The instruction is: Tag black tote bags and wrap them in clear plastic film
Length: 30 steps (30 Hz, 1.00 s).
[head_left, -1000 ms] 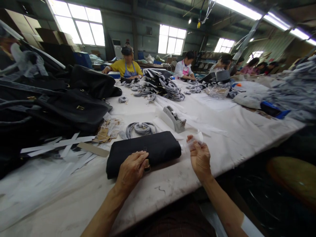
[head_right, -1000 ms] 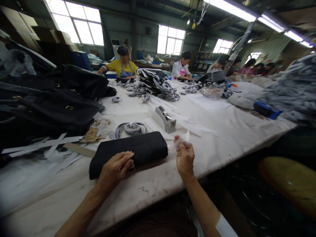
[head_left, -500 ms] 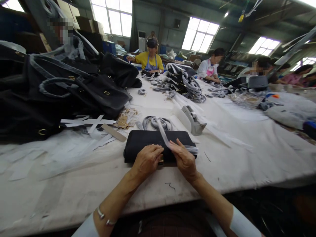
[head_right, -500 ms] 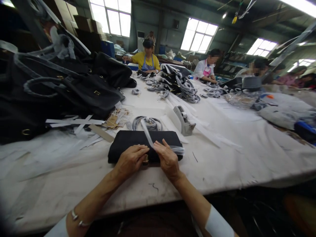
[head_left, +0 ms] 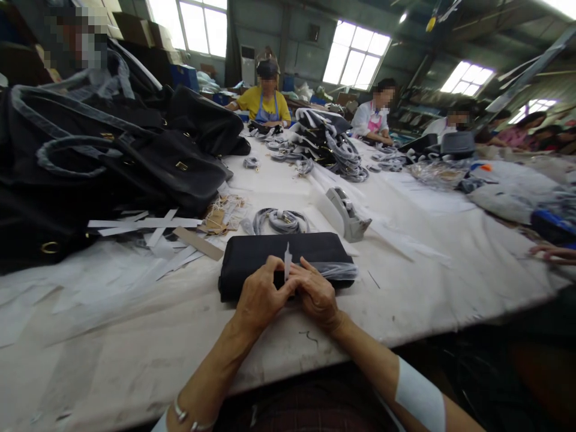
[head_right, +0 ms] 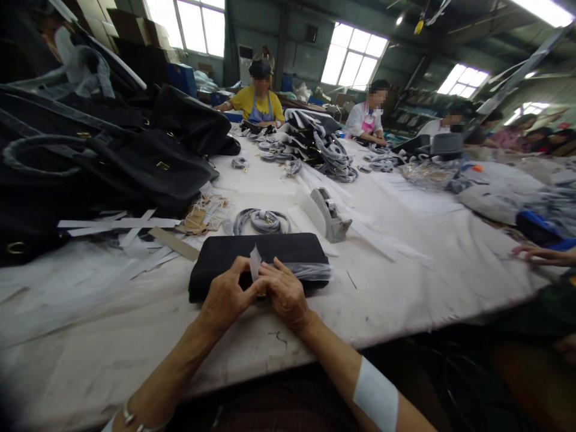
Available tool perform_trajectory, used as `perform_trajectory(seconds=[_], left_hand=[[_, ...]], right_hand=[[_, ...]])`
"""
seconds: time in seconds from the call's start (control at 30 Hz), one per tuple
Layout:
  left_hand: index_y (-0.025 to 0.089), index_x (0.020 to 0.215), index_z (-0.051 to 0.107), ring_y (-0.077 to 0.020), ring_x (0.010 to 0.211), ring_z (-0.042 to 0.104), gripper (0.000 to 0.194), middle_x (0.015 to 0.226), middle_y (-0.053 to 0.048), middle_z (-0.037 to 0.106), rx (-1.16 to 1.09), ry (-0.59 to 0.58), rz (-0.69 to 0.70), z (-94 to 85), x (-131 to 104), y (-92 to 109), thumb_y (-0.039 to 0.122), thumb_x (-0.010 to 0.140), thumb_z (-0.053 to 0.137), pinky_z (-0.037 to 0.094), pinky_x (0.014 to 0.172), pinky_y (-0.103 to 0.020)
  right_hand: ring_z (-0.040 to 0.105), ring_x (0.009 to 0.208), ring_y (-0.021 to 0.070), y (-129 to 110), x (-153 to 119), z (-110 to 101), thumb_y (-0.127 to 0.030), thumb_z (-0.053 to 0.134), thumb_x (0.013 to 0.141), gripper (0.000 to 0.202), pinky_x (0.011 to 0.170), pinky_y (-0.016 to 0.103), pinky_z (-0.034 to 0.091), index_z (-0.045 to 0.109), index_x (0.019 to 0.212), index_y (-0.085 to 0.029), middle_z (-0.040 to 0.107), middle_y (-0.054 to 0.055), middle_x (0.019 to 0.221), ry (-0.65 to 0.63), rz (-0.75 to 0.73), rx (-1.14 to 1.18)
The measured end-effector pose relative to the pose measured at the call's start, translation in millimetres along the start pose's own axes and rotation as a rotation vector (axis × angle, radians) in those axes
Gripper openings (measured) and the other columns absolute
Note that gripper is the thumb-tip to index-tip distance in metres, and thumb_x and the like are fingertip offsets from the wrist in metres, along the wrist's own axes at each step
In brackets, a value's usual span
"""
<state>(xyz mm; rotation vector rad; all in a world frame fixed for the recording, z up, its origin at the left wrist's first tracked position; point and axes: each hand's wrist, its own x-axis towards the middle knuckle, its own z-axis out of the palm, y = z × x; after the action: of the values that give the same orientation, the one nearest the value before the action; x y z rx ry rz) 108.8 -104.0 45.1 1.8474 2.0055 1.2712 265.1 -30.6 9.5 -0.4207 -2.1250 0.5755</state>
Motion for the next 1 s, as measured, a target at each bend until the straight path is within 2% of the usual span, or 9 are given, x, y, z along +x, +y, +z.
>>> perform_trajectory(seconds=[0.1,0.27,0.37,0.43,0.57,0.83,1.0], left_hand=[[0.02,0.112,0.053,-0.0217,0.066,0.07,0.033,0.076,-0.002,0.071,0.032,0.04,-0.146,1.4,3.6,-1.3,0.038,0.085,0.057,0.052,0.059,-0.028],[0.021,0.104,0.055,-0.0194,0.067,0.07,0.02,0.079,-0.002,0.071,0.038,0.069,-0.132,1.0,8.1,-7.8,0.028,0.09,0.043,0.05,0.061,-0.026],[0.021,0.101,0.055,-0.0195,0.066,0.069,0.019,0.078,-0.002,0.071,0.078,0.126,-0.132,-1.2,11.6,-8.7,0.026,0.088,0.042,0.05,0.061,-0.027],[0.021,0.1,0.054,-0.0197,0.065,0.069,0.018,0.078,-0.002,0.07,0.082,0.162,-0.153,-4.0,14.3,-7.6,0.026,0.087,0.042,0.049,0.06,-0.027],[0.022,0.096,0.052,-0.0182,0.06,0.066,0.015,0.072,0.0,0.065,0.011,0.167,-0.226,-10.1,16.5,-5.9,0.027,0.086,0.043,0.048,0.059,-0.027],[0.02,0.095,0.049,-0.0181,0.073,0.064,0.015,0.085,-0.003,0.063,-0.134,0.196,-0.265,-10.9,8.8,-16.6,0.029,0.084,0.043,0.05,0.069,-0.03],[0.019,0.096,0.049,-0.0173,0.078,0.063,0.016,0.087,-0.003,0.062,-0.246,0.203,-0.294,-9.7,6.6,-19.0,0.028,0.084,0.043,0.05,0.074,-0.031]], right_hand=[[0.06,0.116,0.0211,2.2,1.9,1.4,-0.013,0.047,0.091,0.032,0.11,0.049,0.039,0.067,0.113,-0.025,0.069,0.005,0.117,-0.034,-0.077,-0.048],[0.057,0.121,0.02,-4.3,7.3,-4.0,-0.013,0.05,0.091,0.034,0.111,0.046,0.037,0.061,0.121,-0.024,0.066,0.007,0.122,-0.073,-0.163,-0.116],[0.052,0.126,0.0217,-8.0,4.5,-16.0,-0.018,0.052,0.091,0.038,0.113,0.049,0.032,0.056,0.129,-0.024,0.063,0.007,0.127,-0.091,-0.142,-0.247],[0.048,0.129,0.0232,-6.9,-0.8,-25.9,-0.017,0.053,0.091,0.042,0.115,0.052,0.028,0.053,0.133,-0.025,0.061,0.007,0.131,-0.053,-0.106,-0.347],[0.045,0.132,0.0247,-3.9,-6.6,-37.8,-0.016,0.052,0.091,0.049,0.116,0.055,0.024,0.047,0.139,-0.026,0.057,0.007,0.135,-0.013,-0.08,-0.422],[0.036,0.138,0.0235,-21.2,21.6,-12.7,-0.03,0.05,0.094,0.049,0.117,0.048,0.025,0.044,0.141,-0.018,0.051,0.009,0.141,-0.287,-0.192,-0.286],[0.031,0.14,0.0247,-12.4,21.6,-8.3,-0.034,0.051,0.094,0.058,0.116,0.05,0.024,0.033,0.147,-0.019,0.042,0.011,0.147,-0.412,-0.191,-0.304]])
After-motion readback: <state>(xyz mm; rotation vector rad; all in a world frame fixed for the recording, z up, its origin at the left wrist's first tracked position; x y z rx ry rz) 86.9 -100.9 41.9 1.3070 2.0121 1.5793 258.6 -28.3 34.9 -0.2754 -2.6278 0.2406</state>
